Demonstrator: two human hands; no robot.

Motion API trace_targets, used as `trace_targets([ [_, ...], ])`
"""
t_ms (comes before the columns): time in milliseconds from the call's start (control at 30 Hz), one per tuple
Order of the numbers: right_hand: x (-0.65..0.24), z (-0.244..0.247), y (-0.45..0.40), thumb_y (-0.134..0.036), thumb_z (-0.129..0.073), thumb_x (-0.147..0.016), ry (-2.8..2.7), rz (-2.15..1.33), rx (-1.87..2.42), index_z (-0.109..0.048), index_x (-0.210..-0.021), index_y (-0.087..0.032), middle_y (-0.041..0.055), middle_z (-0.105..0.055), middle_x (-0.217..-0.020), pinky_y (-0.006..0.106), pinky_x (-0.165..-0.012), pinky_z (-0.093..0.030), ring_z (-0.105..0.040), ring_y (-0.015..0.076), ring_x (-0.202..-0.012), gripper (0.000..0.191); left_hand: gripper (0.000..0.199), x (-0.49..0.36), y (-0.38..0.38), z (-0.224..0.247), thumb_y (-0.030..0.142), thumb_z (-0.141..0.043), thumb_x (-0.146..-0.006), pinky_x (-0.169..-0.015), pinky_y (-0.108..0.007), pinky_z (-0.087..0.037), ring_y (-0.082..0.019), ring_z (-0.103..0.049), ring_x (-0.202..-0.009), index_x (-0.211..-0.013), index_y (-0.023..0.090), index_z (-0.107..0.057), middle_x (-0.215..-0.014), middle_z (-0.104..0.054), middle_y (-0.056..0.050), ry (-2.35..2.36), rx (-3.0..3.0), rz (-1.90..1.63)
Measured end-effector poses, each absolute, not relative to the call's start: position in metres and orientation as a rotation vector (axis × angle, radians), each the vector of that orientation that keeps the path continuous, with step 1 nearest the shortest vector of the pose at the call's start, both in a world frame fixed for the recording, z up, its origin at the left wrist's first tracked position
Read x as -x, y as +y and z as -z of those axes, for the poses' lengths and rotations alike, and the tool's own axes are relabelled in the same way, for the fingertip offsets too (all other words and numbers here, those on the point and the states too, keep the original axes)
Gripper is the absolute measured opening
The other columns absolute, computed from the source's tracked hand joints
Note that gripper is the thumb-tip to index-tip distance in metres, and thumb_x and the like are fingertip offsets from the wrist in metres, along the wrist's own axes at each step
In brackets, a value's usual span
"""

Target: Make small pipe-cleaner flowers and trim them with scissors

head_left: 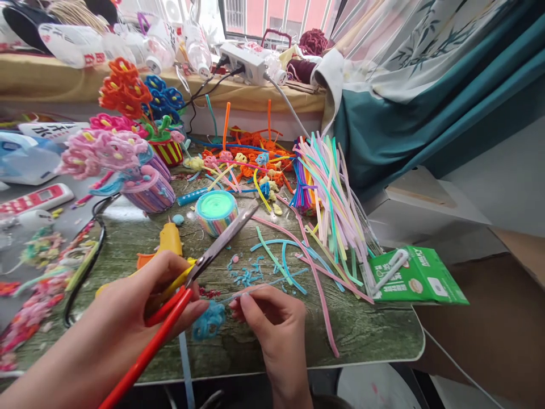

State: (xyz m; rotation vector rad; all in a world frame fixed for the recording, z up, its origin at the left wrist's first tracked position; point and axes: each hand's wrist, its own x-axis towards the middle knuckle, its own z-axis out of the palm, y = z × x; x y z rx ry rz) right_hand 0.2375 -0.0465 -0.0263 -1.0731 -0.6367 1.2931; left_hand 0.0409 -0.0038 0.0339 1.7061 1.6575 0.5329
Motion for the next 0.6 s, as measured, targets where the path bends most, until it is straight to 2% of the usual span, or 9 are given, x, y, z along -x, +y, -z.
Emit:
trace_targets([
  [67, -0.238, 0.026, -0.047, -0.027, -0.091, -0.082, -0.653, -1.292, 1.063, -0.09, -0.072, -0.023, 0.0049, -0.084, -0.069, 0.025, -0.064, -0.066, -0.079, 0.0202, -0.064, 0.011, 0.037, -0.054, 0.003, -0.035, 0.062, -0.079, -0.082, -0.052, -0.023, -0.051, -0.015, -0.066, -0.058, -0.078, 0.029, -0.064, -0.071, -0.072, 0.006, 1.496, -1.767, -0.57],
  [167, -0.238, 0.026, -0.046, -0.025, -0.09, -0.082, -0.673, -1.297, 1.019, -0.092, -0.074, -0.024, 0.0039, -0.084, -0.068, 0.023, -0.066, -0.066, -0.079, 0.0188, -0.065, 0.009, 0.029, -0.06, 0.005, -0.029, 0.055, -0.078, -0.089, -0.054, -0.022, -0.05, -0.014, -0.065, -0.06, -0.087, 0.029, -0.064, -0.072, -0.073, 0.007, 1.332, -1.673, -0.559],
  [267, -0.237, 0.026, -0.046, -0.022, -0.09, -0.081, -0.651, -1.299, 0.989, -0.092, -0.074, -0.025, 0.0027, -0.085, -0.069, 0.021, -0.066, -0.066, -0.079, 0.0172, -0.065, 0.008, 0.027, -0.059, 0.001, -0.022, 0.049, -0.079, -0.089, -0.055, -0.023, -0.05, -0.015, -0.064, -0.061, -0.089, 0.029, -0.062, -0.073, -0.072, 0.007, 1.308, -1.601, -0.585],
  [367, -0.237, 0.028, -0.046, -0.021, -0.091, -0.081, -0.628, -1.299, 0.965, -0.093, -0.075, -0.026, 0.0021, -0.086, -0.072, 0.02, -0.066, -0.066, -0.08, 0.0162, -0.065, 0.008, 0.024, -0.059, -0.002, -0.019, 0.045, -0.08, -0.088, -0.052, -0.021, -0.046, -0.013, -0.06, -0.058, -0.09, 0.029, -0.062, -0.072, -0.073, 0.008, 1.29, -1.624, -0.619],
  [533, -0.237, 0.031, -0.048, -0.03, -0.096, -0.083, -0.631, -1.314, 0.972, -0.093, -0.08, -0.026, 0.0027, -0.087, -0.077, 0.021, -0.068, -0.065, -0.081, 0.0172, -0.069, 0.006, 0.021, -0.059, -0.001, -0.015, 0.044, -0.075, -0.092, -0.05, -0.019, -0.042, -0.011, -0.054, -0.055, -0.091, 0.029, -0.061, -0.066, -0.066, 0.011, 1.274, -1.721, -0.635],
  [600, -0.236, 0.031, -0.048, -0.035, -0.1, -0.08, -0.649, -1.319, 0.989, -0.094, -0.084, -0.026, 0.0035, -0.088, -0.081, 0.022, -0.068, -0.064, -0.081, 0.0178, -0.071, 0.012, 0.019, -0.061, 0.001, -0.018, 0.043, -0.074, -0.091, -0.048, -0.019, -0.04, -0.01, -0.053, -0.053, -0.092, 0.029, -0.061, -0.065, -0.065, 0.012, 1.269, -1.758, -0.636],
])
